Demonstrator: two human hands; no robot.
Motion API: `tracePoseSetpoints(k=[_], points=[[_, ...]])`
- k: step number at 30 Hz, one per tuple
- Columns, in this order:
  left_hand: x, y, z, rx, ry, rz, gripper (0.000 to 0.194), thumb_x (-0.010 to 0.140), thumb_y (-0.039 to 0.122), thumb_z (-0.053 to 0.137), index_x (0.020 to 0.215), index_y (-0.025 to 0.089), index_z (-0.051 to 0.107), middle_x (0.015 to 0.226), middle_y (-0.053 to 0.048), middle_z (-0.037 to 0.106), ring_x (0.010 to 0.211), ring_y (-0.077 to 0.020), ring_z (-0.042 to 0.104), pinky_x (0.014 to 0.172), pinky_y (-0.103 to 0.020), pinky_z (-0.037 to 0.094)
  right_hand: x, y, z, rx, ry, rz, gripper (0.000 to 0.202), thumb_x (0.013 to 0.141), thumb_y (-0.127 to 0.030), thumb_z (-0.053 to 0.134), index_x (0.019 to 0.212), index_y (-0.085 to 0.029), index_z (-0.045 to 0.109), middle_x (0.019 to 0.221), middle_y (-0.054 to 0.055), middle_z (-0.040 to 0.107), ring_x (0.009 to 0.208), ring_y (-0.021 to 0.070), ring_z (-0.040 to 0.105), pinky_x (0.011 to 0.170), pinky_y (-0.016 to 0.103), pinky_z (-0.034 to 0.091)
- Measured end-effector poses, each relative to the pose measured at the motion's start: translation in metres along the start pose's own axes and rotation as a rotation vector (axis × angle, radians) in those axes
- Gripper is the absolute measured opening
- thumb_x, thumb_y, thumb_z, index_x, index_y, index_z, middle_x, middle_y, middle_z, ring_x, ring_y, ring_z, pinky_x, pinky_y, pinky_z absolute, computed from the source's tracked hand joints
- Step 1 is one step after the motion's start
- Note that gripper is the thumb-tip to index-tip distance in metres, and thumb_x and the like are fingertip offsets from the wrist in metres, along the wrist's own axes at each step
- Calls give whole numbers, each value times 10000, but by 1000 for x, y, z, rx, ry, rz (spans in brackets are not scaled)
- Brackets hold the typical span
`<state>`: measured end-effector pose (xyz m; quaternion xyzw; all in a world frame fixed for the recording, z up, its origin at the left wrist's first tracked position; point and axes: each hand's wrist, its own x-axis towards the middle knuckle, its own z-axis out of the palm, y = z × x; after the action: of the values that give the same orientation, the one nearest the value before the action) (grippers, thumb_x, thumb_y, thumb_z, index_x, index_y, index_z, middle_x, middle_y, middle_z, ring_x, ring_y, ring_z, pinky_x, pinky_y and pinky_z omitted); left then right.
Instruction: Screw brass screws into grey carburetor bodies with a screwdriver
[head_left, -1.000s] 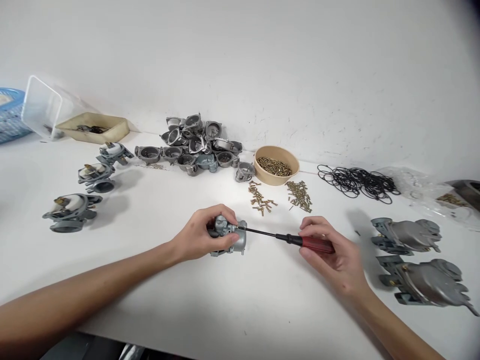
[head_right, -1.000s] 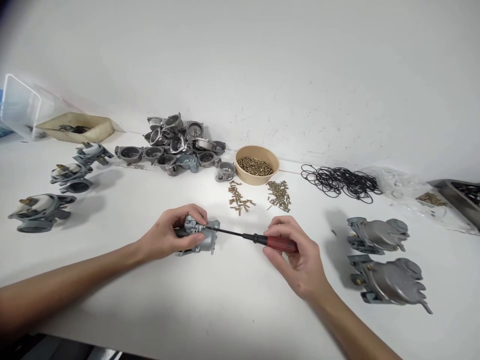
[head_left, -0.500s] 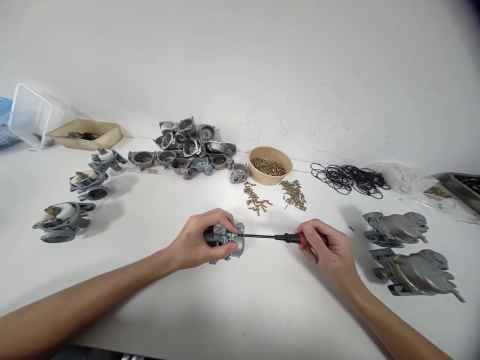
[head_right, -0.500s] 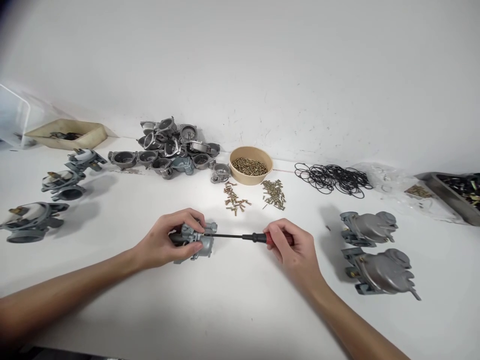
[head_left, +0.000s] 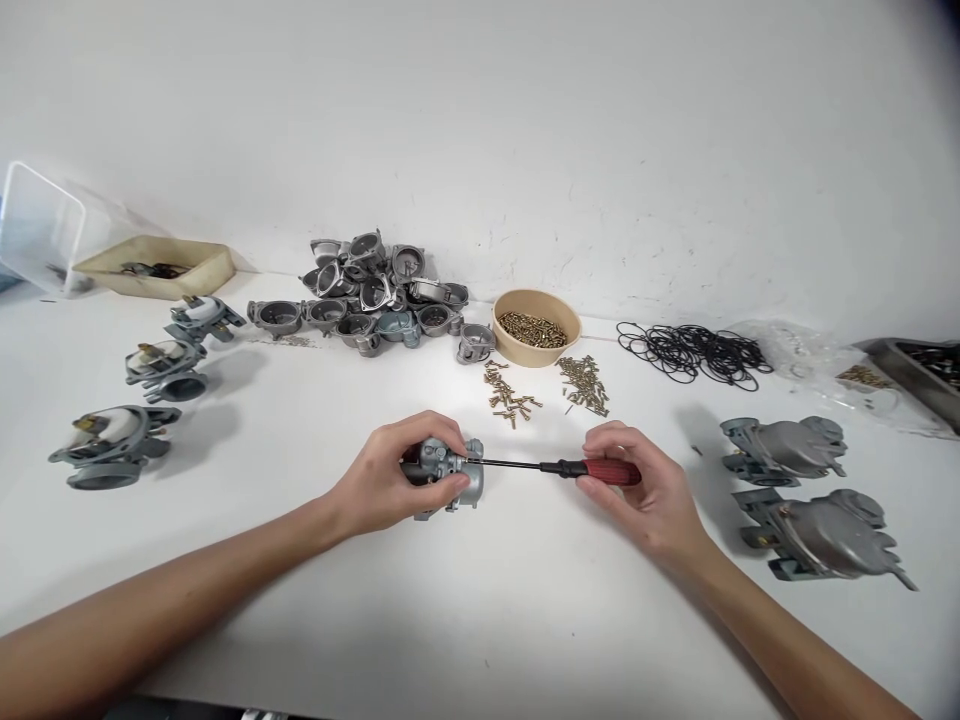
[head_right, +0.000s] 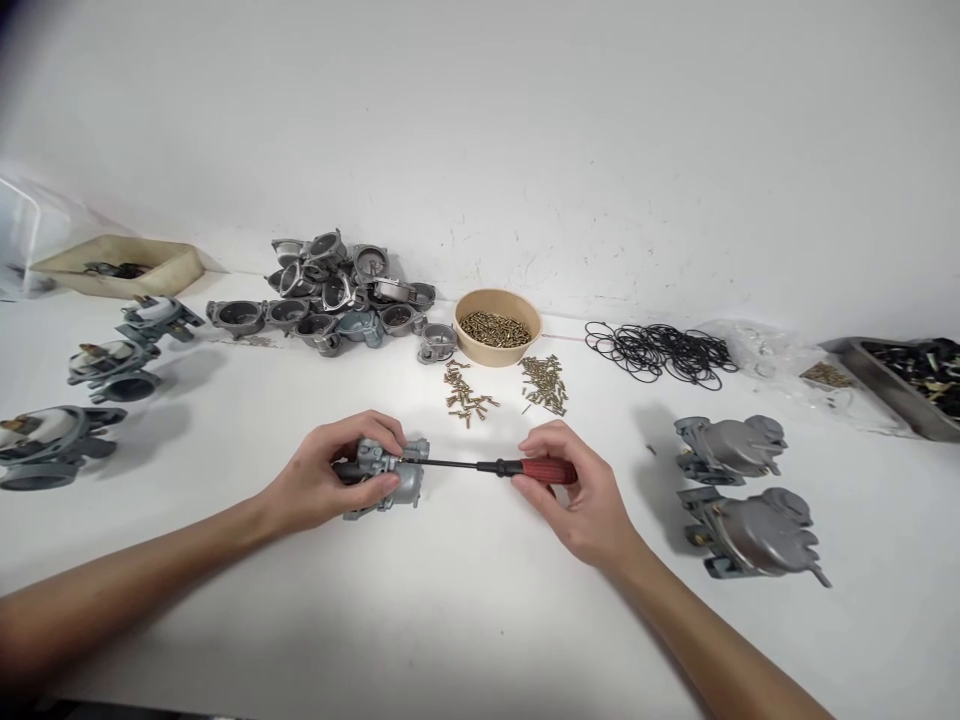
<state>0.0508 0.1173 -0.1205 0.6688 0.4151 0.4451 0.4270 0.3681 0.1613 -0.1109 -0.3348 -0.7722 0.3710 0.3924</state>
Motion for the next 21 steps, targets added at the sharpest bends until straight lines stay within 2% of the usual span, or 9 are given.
tracePoseSetpoints(k=[3,5,8,12,14,18,21], points=[[-1,-1,-1,-8,1,-55,222,881,280,786,1036,184,659,1071,-51,660,655,-70,580,527,-177,495,1,-2,-1,-30,2,-43,34,998,-222,653,1010,-194,637,957,39,566,736,74,525,611,141,422],[-2,-1,-1,-19,-7,-82,259,882,305,789,1061,185,645,1081,-63,660,640,-78,582,505,-188,488,-1,0,0,-79,19,9,123,1046,-238,588,968,-177,660,867,32,584,646,62,482,560,147,390],[-2,-1,0,-30,-30,-73,279,877,307,795,1071,186,635,1105,-75,652,686,-107,626,517,-200,507,-3,2,1,-115,47,84,248,1094,-267,499,939,-173,667,776,25,582,642,72,503,587,144,429],[-3,0,1,-41,-21,-58,254,885,294,789,1051,184,632,1092,-68,642,677,-97,620,518,-196,509,-2,-1,-4,-60,-95,-2,89,1016,-255,638,1089,-221,676,1035,66,569,815,102,565,669,161,495],[-3,0,0,-34,-18,-64,246,893,293,783,1053,188,628,1089,-63,639,662,-86,606,510,-188,498,0,-4,-8,-34,-150,-24,183,990,-216,664,1169,-253,645,1094,73,534,894,118,579,706,167,520],[-3,0,-1,6,-8,-49,245,895,279,776,1071,210,620,1112,-56,633,728,-101,625,524,-179,492,0,-7,-11,-35,-118,10,261,1007,-209,647,1253,-288,612,1111,66,541,899,114,605,737,178,537],[-2,2,-1,74,10,18,222,887,234,764,1063,224,630,1112,-52,632,859,-137,658,585,-179,518,1,-9,-10,-21,-78,16,232,1002,-207,656,1225,-270,643,1073,60,568,863,109,616,707,174,519]])
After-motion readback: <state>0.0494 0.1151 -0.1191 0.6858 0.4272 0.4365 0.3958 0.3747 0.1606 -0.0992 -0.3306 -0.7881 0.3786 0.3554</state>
